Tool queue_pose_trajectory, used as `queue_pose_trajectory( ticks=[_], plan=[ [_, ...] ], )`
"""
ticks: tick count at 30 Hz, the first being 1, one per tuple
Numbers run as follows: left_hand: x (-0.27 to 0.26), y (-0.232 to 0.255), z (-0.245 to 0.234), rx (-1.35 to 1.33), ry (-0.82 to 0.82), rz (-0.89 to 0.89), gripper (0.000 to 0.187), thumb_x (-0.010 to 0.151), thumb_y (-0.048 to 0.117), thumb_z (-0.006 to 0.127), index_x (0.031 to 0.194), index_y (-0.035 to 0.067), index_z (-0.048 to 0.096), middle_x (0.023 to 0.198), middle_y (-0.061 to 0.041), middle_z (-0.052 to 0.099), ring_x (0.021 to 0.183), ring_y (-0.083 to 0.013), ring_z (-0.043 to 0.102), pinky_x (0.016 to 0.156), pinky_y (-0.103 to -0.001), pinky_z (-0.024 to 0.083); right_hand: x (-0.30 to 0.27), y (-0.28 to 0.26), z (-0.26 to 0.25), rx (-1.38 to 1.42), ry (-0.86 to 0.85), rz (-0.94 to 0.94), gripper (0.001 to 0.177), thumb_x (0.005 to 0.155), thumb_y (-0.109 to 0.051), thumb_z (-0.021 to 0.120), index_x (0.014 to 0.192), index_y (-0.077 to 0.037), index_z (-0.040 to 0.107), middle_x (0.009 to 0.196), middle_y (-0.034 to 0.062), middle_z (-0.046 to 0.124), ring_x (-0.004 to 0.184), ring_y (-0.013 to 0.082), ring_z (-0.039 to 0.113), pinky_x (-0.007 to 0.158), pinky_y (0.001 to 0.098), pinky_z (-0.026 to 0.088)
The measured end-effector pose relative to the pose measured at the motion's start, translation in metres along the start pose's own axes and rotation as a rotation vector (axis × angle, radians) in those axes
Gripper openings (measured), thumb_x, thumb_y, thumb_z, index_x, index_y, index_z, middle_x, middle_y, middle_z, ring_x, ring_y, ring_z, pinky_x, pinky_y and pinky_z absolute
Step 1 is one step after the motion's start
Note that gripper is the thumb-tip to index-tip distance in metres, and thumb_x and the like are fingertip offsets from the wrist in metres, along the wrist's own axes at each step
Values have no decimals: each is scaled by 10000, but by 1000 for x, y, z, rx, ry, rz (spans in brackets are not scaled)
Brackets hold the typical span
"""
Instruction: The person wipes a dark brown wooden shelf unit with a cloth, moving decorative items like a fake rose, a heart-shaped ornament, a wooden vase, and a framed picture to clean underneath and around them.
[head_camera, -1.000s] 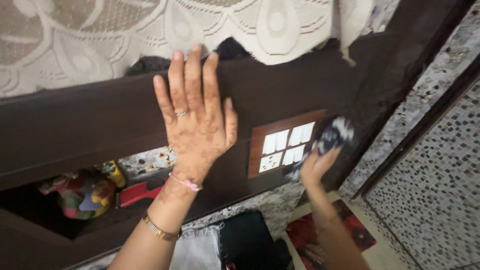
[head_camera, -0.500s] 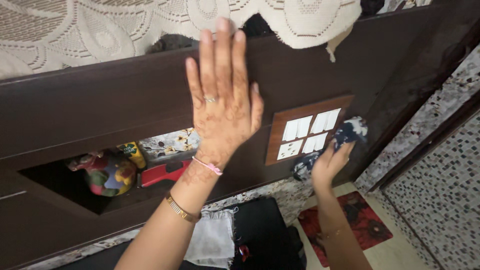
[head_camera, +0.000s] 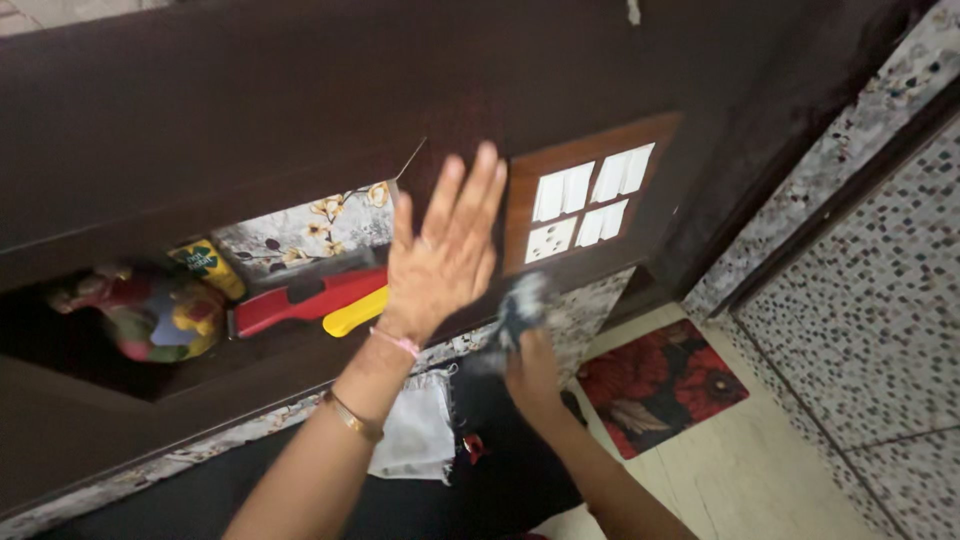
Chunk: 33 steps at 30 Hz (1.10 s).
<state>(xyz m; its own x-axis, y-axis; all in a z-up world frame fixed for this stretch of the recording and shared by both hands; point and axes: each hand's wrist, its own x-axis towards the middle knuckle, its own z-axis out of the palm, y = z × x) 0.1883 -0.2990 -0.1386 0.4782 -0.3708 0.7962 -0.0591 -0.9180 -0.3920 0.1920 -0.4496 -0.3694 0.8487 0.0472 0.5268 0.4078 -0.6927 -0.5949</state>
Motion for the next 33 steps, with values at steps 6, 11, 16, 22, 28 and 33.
queue_pose_trajectory(
  ticks=[6,11,16,22,28,33],
  plan=[
    [-30,13,20,41,-30,20,616,924,331,458,1494,148,315,1559,-3,199,1444,-172,133,1155,-452,-78,50,-76,-109,370,396,-237,315,865,-48,509,1154,51,585,1250,206,577,1203,280,596,1049,392,477],
    [-53,2,35,-609,-62,-47,648,885,337,445,1448,72,263,1526,-150,199,1436,-359,132,1183,-449,33,114,-146,-111,289,389,-550,223,941,42,494,1134,76,600,1444,273,339,1415,375,282,1192,474,255],
    [-52,0,38,-1101,310,-228,736,958,461,317,1503,67,18,1544,-262,70,1469,-406,92,1238,-438,119,84,-134,-64,50,225,-510,405,883,3,515,1231,208,483,1433,314,309,1391,387,273,1154,511,210],
    [-52,3,34,-826,140,-198,656,925,170,475,1468,34,133,1511,-269,169,1415,-507,100,1206,-486,171,15,-33,-2,-91,-81,-428,226,749,6,495,962,68,536,1365,278,381,1323,399,319,1097,490,252],
    [-54,4,24,-768,72,-230,633,848,105,527,1413,29,253,1499,-249,219,1389,-505,196,1189,-505,199,-1,-13,-38,34,-103,-426,341,685,95,460,1016,116,536,1316,244,470,1236,370,438,1003,400,371],
    [-103,-7,-32,-510,-103,-245,695,741,240,617,1364,101,342,1437,-177,295,1326,-383,268,1067,-593,108,-21,-36,-72,195,-108,-116,265,693,76,477,917,-10,591,901,189,599,763,329,618,650,311,489]
  ],
)
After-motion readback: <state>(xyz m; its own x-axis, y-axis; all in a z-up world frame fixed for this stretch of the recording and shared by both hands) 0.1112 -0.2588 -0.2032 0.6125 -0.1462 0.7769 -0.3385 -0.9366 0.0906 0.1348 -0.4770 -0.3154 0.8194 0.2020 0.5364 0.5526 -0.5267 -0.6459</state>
